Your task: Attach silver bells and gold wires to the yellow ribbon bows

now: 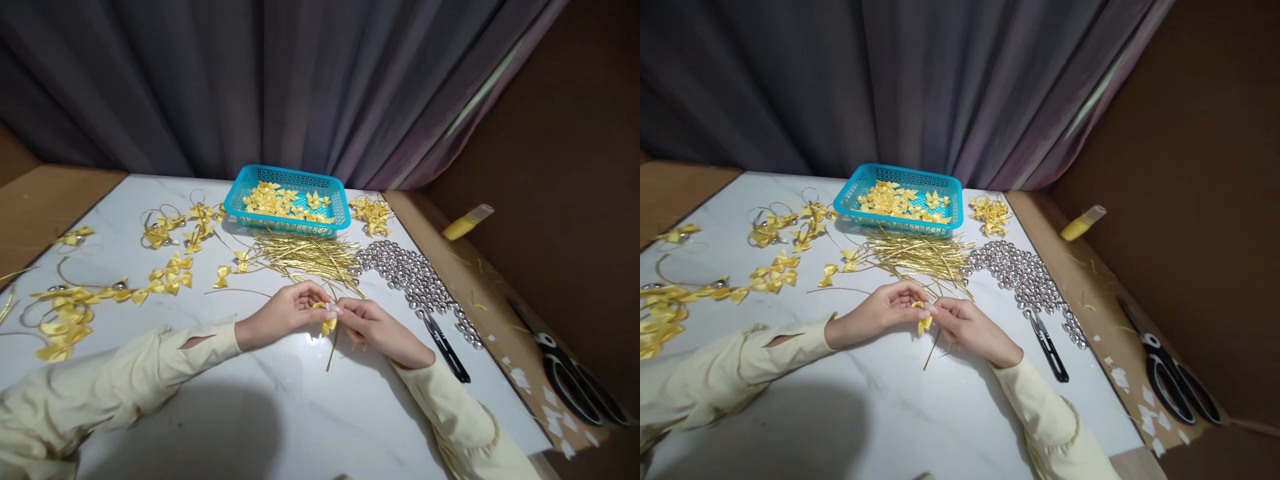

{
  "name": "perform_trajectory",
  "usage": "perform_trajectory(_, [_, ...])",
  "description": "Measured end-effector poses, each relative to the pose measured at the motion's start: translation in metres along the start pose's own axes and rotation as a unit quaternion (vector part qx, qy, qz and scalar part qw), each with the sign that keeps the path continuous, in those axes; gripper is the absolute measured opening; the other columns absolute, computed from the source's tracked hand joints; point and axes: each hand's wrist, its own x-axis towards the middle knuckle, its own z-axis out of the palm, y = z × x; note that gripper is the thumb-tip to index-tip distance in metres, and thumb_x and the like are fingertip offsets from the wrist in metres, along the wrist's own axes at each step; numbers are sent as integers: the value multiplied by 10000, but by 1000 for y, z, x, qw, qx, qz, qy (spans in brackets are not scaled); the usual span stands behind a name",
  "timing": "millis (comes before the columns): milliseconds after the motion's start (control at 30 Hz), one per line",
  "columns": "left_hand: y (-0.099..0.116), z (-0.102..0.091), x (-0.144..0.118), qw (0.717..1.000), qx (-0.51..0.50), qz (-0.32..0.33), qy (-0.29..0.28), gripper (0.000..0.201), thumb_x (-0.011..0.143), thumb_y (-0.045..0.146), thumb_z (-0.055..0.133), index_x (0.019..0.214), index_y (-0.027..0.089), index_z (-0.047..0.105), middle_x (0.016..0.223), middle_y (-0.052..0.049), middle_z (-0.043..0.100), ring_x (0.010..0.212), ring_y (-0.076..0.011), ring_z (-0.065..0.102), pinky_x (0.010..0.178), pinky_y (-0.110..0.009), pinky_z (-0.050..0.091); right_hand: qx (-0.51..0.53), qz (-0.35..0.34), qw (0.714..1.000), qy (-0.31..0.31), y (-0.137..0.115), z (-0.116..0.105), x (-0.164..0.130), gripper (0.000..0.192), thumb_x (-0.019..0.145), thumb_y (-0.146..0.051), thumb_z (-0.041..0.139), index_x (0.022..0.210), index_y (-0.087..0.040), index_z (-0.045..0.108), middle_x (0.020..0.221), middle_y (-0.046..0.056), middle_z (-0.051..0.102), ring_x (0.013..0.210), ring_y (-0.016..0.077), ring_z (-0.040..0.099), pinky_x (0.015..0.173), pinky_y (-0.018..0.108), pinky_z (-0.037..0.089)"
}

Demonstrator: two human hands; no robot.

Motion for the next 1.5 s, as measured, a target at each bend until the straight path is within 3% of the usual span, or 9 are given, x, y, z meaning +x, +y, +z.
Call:
perform_trajectory(233, [0,-2,2,1000,6,0,23,232,754,349,646,809,133,578,684,16,538,606,-91,481,574,-218,382,-36,34,999,-17,-2,2,0,411,792,-552,521,760,-143,549,462,-84,349,402,52,292,401,196,229])
perform_trajectory(567, [-7,-5,5,999,-28,-8,28,272,846,401,527,855,137,594,659,12,543,647,-112,514,621,-231,399,47,18,999,-13,-5,-1,-3,349,813,-472,540,676,-155,493,443,-99,297,398,42,216,407,200,189])
perform_trajectory(700, [1,-3,3,999,7,12,41,209,819,345,571,821,138,597,771,-13,571,739,-132,527,698,-256,414,63,16,998,-13,-3,-2,-2,334,809,-456,554,673,-158,489,440,-101,292,397,44,209,397,198,180])
perform_trajectory(867, [12,-5,-1,991,71,100,56,192,822,280,546,715,138,618,974,-64,556,962,-180,507,878,-304,360,70,4,998,1,-1,-3,-2,318,823,-442,540,681,-164,480,445,-103,284,392,44,205,398,199,192])
perform_trajectory(967, [12,-7,-3,986,95,112,79,282,816,304,548,592,134,578,945,-56,519,927,-172,503,837,-293,376,9,-18,999,32,0,-4,-2,323,845,-451,500,697,-164,490,473,-89,299,409,55,251,412,204,216])
perform_trajectory(1033, [10,-6,-3,985,102,103,94,333,812,322,558,539,134,525,809,-31,510,799,-140,509,738,-262,397,-68,-57,994,63,0,-4,-3,335,868,-434,469,662,-169,469,492,-71,329,443,68,297,435,209,240])
perform_trajectory(1167, [6,-3,-4,996,73,15,45,342,833,379,541,596,135,511,547,25,488,492,-77,434,499,-214,346,-213,-164,956,117,1,-4,-4,312,905,-338,426,641,-175,458,508,-54,360,474,83,342,488,219,278])
perform_trajectory(1267, [6,1,-6,999,47,-18,13,268,810,376,579,717,126,551,575,14,549,475,-71,453,447,-190,332,-250,-214,937,117,4,-2,-5,229,918,-277,403,761,-167,528,537,-46,388,470,85,370,500,218,293])
perform_trajectory(1500, [6,5,-9,998,49,2,28,206,802,320,597,767,122,556,647,-3,596,508,-73,510,439,-171,378,-266,-241,928,100,6,0,-5,233,922,-252,398,812,-152,576,597,-13,470,484,85,398,502,208,311])
